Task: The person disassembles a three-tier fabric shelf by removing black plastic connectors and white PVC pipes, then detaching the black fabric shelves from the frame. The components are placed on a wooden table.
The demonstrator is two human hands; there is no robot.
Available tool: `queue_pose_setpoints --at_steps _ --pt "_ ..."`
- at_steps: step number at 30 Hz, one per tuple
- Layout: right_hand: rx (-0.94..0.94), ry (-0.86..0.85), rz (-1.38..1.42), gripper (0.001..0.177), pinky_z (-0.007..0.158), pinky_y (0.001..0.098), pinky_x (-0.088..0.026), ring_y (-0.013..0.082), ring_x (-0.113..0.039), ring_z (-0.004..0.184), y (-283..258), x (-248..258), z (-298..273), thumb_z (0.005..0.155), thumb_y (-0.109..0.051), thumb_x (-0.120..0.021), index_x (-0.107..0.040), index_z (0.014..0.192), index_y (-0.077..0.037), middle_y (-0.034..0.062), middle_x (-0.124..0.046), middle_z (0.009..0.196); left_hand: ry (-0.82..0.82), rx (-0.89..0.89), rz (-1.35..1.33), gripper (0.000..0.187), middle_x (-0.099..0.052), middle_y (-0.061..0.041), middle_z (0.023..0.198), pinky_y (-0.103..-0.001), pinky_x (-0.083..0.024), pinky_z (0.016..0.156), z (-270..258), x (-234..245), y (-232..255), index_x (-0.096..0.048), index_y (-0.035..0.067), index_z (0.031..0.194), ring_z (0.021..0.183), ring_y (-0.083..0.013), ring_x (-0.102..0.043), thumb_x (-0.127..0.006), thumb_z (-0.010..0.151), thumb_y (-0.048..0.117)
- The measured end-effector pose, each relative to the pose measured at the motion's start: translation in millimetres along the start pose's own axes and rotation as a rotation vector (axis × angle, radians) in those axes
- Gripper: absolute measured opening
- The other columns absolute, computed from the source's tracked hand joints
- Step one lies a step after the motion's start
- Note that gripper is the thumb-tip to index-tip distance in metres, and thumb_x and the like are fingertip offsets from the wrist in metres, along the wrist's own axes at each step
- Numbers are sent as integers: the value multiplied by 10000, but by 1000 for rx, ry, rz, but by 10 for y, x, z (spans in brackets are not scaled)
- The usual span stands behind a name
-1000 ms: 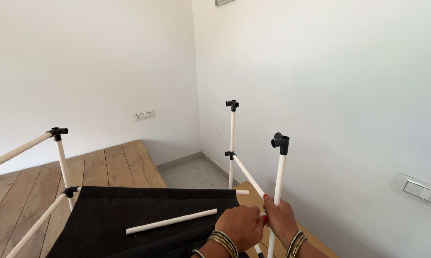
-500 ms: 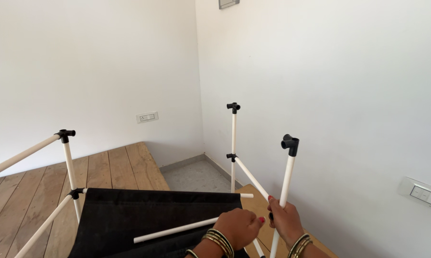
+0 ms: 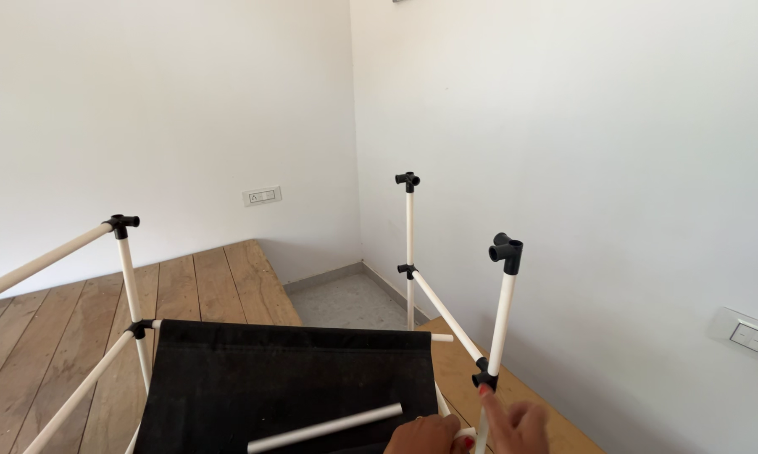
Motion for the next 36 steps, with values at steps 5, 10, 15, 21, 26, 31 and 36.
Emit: queue_pose_setpoints --at_steps 5,10,15,21,26,31,36 --pt "-42 -464 191 373 687 285 -567 185 -763 708 816 -808 48 893 -301 -708 -784 966 57 156 -763 792 80 5 -82 253 -691 -190 973 -469 -554 877 -24 112 -45 -641 22 1037 948 -328 -707 -620 991 271" --pt "608 -279 -257 324 858 312 -641 175 -803 941 697 -925 -115 939 -284 -614 -740 1110 -39 106 -797 1000 72 45 -315 234 -716 -205 997 -419 -589 864 -143 293 -18 -620 10 1032 927 -291 -726 -676 896 192" --pt "-518 -536 467 404 848 424 -609 381 -794 974 1004 -1078 -96 991 -187 -558 -657 1209 138 223 -759 1066 295 128 -419 131 -762 -194 929 -379 -600 796 -213 577 -337 -681 47 980 846 -289 -758 -635 891 131" --pt "-774 -535 584 454 735 433 -593 355 -710 805 438 -838 -516 991 -233 -570 -611 1210 162 365 -694 1078 142 581 -61 311 -597 -44 1300 -458 -431 1091 -415 639 -1160 -659 157 1224 1256 -270 -574 -680 914 145" --pt "-859 -427 548 425 726 510 -625 370 -690 860 94 -606 -828 1025 -210 -509 -530 1281 128 352 -646 1075 31 682 -62 346 -598 -8 1321 -463 -410 1126 -463 502 -1348 -655 184 1279 1280 -220 -563 -688 936 157" --pt "-878 -469 536 388 744 519 -646 353 -685 904 -107 -530 -923 1038 -221 -483 -527 1256 97 307 -614 1069 -48 750 -30 190 -718 -44 1147 -456 -456 1067 -453 462 -1434 -747 164 1129 1180 -224 -635 -687 961 230" --pt "-844 -501 601 345 736 493 -620 330 -661 901 -40 -530 -963 1040 -228 -457 -533 1222 54 293 -611 1072 -50 756 74 162 -732 -59 1065 -437 -500 1012 -454 478 -1423 -755 145 1070 1127 -218 -666 -693 973 260"
Point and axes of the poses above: each hand's wrist, its own z-axis towards the middle knuckle, its own x-axis out of the back of the hand, y = z × x, the point moved 8 cm from there along z, towards the middle knuckle
